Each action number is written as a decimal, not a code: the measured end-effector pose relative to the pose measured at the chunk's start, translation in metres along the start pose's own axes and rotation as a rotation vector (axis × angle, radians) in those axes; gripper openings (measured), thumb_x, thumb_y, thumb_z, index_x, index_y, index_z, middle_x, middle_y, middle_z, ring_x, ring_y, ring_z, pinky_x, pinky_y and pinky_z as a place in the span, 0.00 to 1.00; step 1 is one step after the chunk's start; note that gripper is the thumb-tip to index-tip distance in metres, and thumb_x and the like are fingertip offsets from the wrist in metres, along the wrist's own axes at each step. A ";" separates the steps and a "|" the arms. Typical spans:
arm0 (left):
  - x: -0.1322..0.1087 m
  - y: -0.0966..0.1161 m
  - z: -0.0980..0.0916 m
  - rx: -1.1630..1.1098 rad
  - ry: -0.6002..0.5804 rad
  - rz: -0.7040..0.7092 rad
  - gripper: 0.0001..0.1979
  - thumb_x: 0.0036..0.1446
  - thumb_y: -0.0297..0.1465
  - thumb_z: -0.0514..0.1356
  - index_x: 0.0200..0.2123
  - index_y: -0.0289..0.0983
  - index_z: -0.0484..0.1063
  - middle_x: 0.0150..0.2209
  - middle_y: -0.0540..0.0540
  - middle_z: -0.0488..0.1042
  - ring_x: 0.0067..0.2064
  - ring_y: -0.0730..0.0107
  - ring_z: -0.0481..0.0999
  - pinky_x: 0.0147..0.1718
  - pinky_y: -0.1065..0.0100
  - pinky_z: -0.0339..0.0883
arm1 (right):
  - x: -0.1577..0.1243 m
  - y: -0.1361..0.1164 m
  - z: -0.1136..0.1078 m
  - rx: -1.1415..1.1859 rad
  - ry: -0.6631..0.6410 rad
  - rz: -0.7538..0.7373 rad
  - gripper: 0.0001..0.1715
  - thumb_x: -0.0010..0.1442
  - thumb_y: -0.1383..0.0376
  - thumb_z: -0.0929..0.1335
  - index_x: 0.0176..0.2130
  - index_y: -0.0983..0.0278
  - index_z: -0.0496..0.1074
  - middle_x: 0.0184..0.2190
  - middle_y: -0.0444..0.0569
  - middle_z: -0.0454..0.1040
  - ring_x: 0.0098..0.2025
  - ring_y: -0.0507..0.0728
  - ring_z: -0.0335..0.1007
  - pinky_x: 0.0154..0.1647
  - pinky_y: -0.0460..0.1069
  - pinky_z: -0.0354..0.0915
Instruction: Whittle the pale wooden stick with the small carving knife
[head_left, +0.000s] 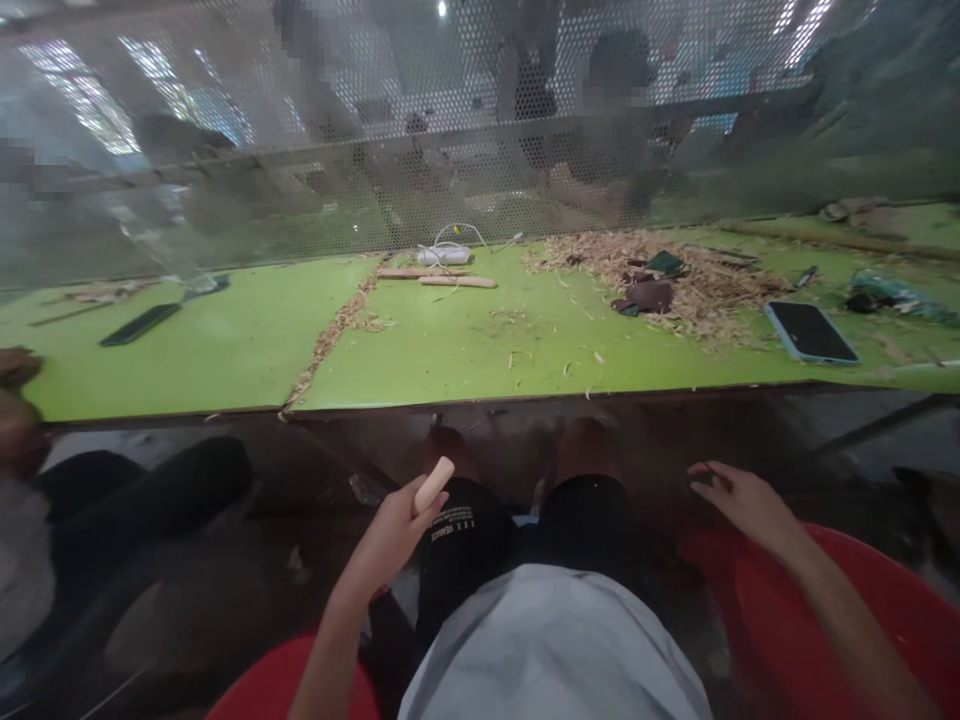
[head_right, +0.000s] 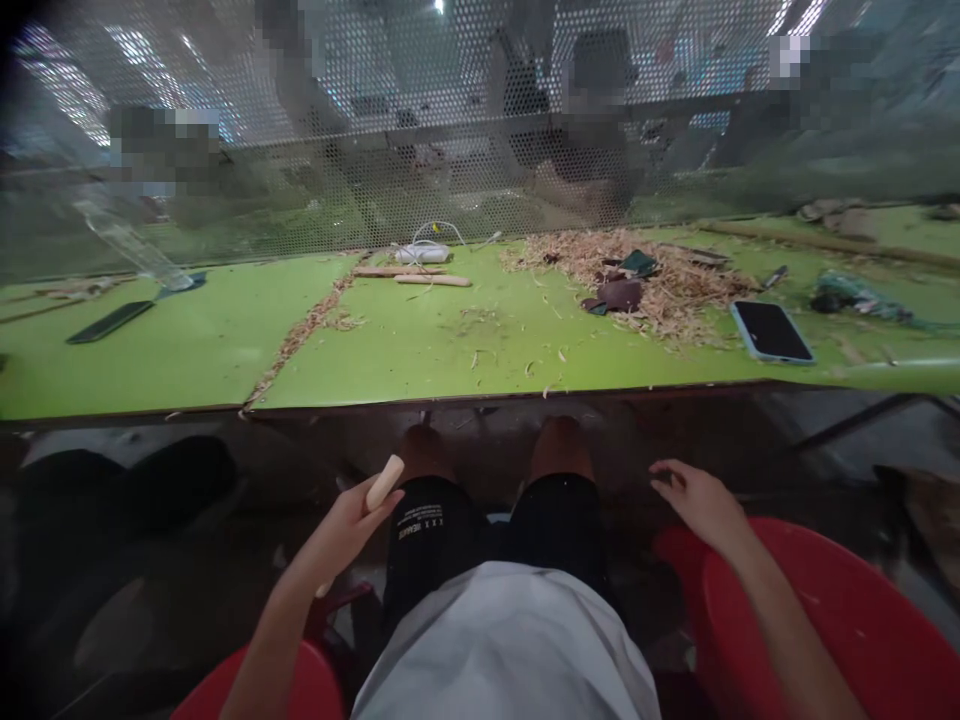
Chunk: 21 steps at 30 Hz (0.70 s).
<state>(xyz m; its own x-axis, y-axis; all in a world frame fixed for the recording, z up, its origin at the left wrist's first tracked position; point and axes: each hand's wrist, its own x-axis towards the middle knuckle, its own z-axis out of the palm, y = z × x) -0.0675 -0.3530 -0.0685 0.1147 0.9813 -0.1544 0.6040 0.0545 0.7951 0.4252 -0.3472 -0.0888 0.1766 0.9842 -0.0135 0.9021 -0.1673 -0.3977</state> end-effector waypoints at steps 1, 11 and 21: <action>-0.001 0.005 0.002 0.008 -0.006 0.011 0.16 0.60 0.43 0.54 0.35 0.35 0.68 0.27 0.52 0.64 0.30 0.71 0.61 0.30 0.71 0.54 | -0.002 -0.014 -0.003 0.077 -0.083 -0.022 0.20 0.53 0.51 0.64 0.34 0.63 0.77 0.17 0.45 0.69 0.21 0.57 0.66 0.24 0.49 0.60; -0.008 0.043 0.022 0.076 -0.029 0.180 0.11 0.63 0.35 0.53 0.29 0.38 0.59 0.24 0.55 0.60 0.26 0.75 0.59 0.27 0.73 0.50 | -0.036 -0.213 -0.015 0.670 -0.377 -0.371 0.18 0.63 0.54 0.65 0.46 0.62 0.73 0.25 0.41 0.68 0.28 0.51 0.62 0.31 0.46 0.59; -0.019 0.061 0.012 0.157 0.124 0.219 0.10 0.62 0.33 0.53 0.29 0.38 0.58 0.24 0.54 0.60 0.27 0.73 0.59 0.29 0.70 0.47 | -0.043 -0.264 -0.013 0.804 -0.428 -0.770 0.13 0.69 0.62 0.61 0.47 0.62 0.71 0.37 0.45 0.71 0.37 0.50 0.65 0.40 0.45 0.60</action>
<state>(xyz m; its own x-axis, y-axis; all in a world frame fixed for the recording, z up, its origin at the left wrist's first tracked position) -0.0234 -0.3709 -0.0247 0.1644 0.9821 0.0915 0.6916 -0.1809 0.6993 0.1842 -0.3458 0.0286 -0.5867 0.7745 0.2365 0.1809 0.4101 -0.8939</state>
